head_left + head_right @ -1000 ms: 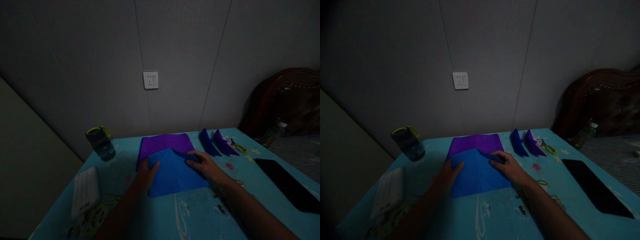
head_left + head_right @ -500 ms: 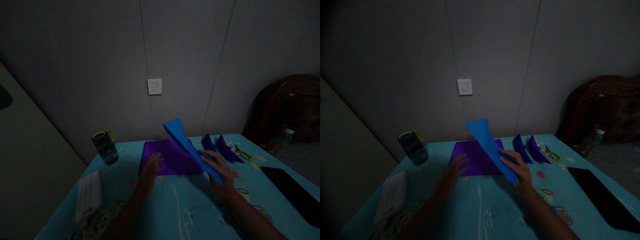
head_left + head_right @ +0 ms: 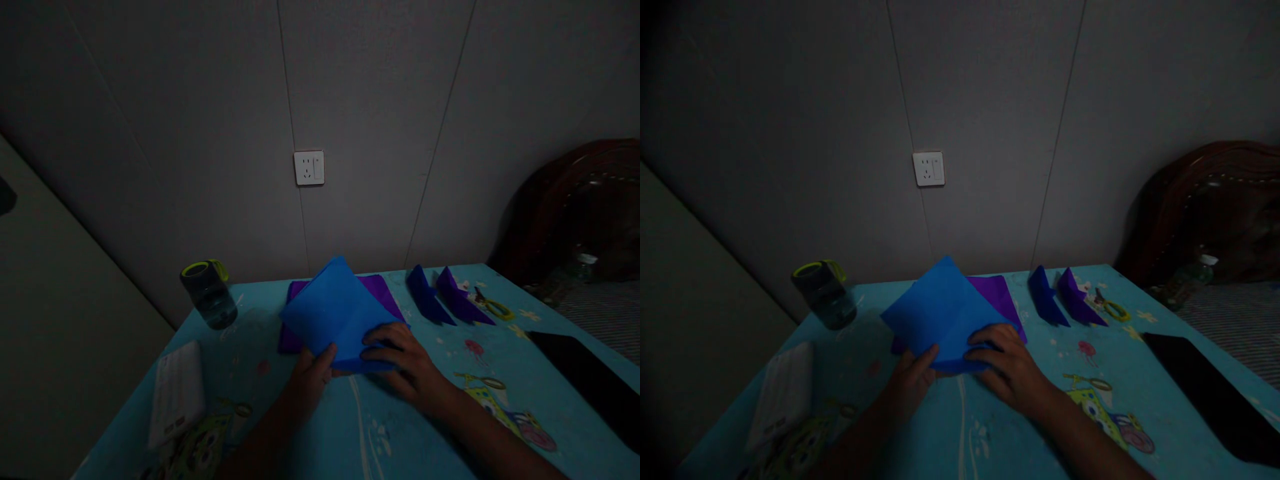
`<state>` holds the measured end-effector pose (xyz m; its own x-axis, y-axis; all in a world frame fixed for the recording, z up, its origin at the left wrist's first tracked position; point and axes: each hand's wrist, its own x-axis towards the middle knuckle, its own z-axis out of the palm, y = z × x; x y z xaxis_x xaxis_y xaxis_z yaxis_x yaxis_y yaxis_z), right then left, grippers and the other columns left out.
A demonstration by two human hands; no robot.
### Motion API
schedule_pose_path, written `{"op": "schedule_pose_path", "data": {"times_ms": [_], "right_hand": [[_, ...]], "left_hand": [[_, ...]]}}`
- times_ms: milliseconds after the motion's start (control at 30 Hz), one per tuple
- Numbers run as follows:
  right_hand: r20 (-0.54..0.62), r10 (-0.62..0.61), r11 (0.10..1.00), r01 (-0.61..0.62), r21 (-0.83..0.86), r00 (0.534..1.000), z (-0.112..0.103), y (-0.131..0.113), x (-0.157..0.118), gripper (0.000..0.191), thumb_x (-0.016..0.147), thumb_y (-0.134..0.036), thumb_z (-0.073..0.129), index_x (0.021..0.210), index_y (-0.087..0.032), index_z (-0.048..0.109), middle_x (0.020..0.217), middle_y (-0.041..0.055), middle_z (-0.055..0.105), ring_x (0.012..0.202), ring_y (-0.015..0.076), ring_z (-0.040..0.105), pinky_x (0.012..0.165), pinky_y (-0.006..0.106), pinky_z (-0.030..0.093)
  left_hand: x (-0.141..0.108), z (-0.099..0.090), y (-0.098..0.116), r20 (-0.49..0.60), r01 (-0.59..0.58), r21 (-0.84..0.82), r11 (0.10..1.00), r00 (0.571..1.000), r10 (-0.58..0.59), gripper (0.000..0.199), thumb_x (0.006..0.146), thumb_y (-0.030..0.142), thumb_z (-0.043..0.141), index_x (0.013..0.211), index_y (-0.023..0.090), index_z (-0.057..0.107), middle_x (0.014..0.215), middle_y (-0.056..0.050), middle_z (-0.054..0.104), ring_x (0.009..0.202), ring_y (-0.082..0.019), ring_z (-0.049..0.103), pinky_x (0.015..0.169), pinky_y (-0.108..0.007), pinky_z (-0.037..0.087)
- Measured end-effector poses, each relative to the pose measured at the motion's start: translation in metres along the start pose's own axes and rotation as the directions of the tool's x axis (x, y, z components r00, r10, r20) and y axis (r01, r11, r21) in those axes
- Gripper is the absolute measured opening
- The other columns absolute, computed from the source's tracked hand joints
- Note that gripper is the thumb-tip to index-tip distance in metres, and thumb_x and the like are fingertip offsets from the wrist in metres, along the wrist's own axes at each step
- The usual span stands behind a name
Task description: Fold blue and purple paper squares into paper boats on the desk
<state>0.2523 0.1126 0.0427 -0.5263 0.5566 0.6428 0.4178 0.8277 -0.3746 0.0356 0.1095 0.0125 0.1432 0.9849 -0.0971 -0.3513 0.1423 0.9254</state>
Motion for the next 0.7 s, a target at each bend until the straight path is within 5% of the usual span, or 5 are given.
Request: {"op": "schedule_pose_path", "data": {"times_ms": [133, 267, 433, 567, 700], "right_hand": [[-0.055, 0.297, 0.954, -0.292, 0.073, 0.953, 0.007, -0.003, 0.002, 0.019, 0.092, -0.035, 0.057, 0.082, -0.022, 0.065, 0.073, 0.0024, 0.065, 0.069, 0.0188, 0.059, 0.069, 0.033, 0.047], [0.081, 0.531, 0.812, -0.533, 0.237, 0.844, 0.012, -0.008, 0.004, 0.021, 0.092, -0.041, 0.057, 0.098, -0.021, 0.059, 0.079, -0.0001, 0.062, 0.068, 0.0160, 0.056, 0.061, 0.027, 0.044], [0.169, 0.595, 0.724, -0.615, 0.312, 0.786, 0.014, -0.010, 0.004, 0.028, 0.092, -0.045, 0.054, 0.106, -0.021, 0.050, 0.068, -0.0056, 0.047, 0.060, 0.0134, 0.045, 0.055, 0.025, 0.037], [0.218, 0.575, 0.708, -0.613, 0.350, 0.789, 0.013, -0.017, 0.006, 0.028, 0.093, -0.049, 0.052, 0.100, -0.021, 0.050, 0.068, -0.0061, 0.041, 0.060, 0.0123, 0.042, 0.055, 0.025, 0.036], [0.370, 0.559, 0.590, -0.669, 0.452, 0.743, 0.011, -0.025, 0.010, 0.034, 0.091, -0.054, 0.053, 0.101, -0.021, 0.052, 0.066, -0.0065, 0.045, 0.053, 0.0105, 0.046, 0.049, 0.023, 0.036]], "left_hand": [[-0.006, -0.001, -0.001, 0.123, 0.010, 0.033, 0.999, 0.992, -0.014, 0.044, 0.079, 0.054, 0.066, 0.108, 0.020, 0.064, 0.101, -0.008, 0.073, 0.096, -0.030, 0.070, 0.091, -0.047, 0.052], [-0.015, -0.003, 0.008, 0.187, 0.015, 0.310, 0.951, 0.979, -0.076, 0.048, 0.089, 0.056, 0.052, 0.115, 0.017, 0.062, 0.093, -0.009, 0.076, 0.098, -0.030, 0.069, 0.102, -0.048, 0.041], [-0.022, 0.004, 0.021, 0.309, -0.183, 0.463, 0.867, 0.950, 0.035, 0.045, 0.089, 0.057, 0.048, 0.102, 0.017, 0.064, 0.094, -0.007, 0.072, 0.091, -0.024, 0.066, 0.091, -0.037, 0.046], [-0.019, 0.009, 0.019, 0.207, -0.147, 0.544, 0.826, 0.978, 0.037, 0.049, 0.093, 0.060, 0.038, 0.077, 0.019, 0.059, 0.074, -0.003, 0.065, 0.080, -0.021, 0.063, 0.083, -0.033, 0.046], [-0.011, 0.009, 0.017, 0.142, -0.179, 0.546, 0.818, 0.983, 0.121, 0.044, 0.093, 0.059, 0.039, 0.083, 0.020, 0.056, 0.079, -0.003, 0.064, 0.080, -0.020, 0.060, 0.082, -0.031, 0.046]]}}
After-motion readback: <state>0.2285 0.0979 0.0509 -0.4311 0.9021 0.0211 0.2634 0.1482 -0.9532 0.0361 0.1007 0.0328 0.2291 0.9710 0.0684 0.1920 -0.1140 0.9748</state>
